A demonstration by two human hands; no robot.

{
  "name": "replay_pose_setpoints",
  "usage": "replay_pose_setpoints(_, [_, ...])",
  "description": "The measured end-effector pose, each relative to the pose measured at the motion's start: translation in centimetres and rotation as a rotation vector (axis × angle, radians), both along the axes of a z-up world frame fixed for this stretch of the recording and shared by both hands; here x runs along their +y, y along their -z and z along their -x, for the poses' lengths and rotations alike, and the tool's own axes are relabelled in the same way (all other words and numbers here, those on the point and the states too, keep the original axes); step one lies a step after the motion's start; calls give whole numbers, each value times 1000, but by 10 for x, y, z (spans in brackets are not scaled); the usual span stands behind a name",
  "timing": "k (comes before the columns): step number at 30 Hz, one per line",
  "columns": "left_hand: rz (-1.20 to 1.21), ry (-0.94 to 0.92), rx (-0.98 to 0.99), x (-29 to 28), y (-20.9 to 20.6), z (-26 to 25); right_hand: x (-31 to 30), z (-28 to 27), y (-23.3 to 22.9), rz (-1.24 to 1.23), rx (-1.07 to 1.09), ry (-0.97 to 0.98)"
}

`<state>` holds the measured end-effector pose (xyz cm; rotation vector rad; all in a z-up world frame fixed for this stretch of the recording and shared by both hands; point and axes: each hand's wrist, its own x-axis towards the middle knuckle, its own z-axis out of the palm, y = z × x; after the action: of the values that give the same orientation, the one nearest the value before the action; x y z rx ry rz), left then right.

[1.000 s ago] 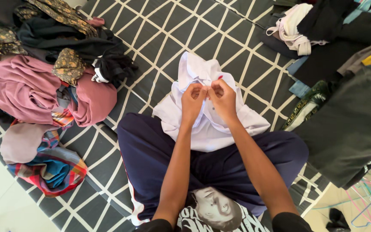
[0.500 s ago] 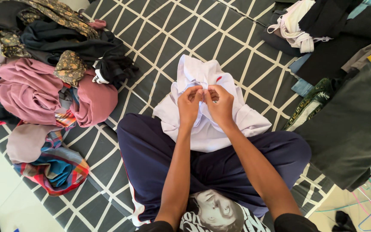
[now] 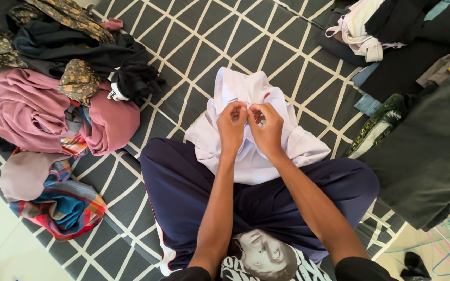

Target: The person folds several items of clothing on a bed, including a striped garment, a gray shirt, a pair of black leggings, and a white shirt. They smooth out the fabric by hand and fold each item into a compact rectangle before setting them aside.

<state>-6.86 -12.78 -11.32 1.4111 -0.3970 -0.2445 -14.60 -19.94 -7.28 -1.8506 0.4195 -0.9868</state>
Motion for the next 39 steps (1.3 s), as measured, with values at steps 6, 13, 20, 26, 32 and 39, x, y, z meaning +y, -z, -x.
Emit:
replay_pose_setpoints(6, [15,11,-75,8,-4,-2,4,-5,6,-90,26,9])
replay_pose_setpoints(13, [-8,-98,-82,6,-9,7,2,-4,6,-76,-6,-69])
replay_pose_setpoints(20, [42,-89,-20,7,-10,12,-2,-5,7,-126,31,-61])
replay_pose_setpoints(26, [-28,-168,-59,9,-15,12,-2,-7,8,-231,43,-132])
replay_pose_setpoints(32, [-83,-169,-146,4,-10,14,-6,-4,18,-197,68,-172])
replay_pose_setpoints(39, [-160,-66,-206,12,-8,10,-12,-8,28,-222,106,-147])
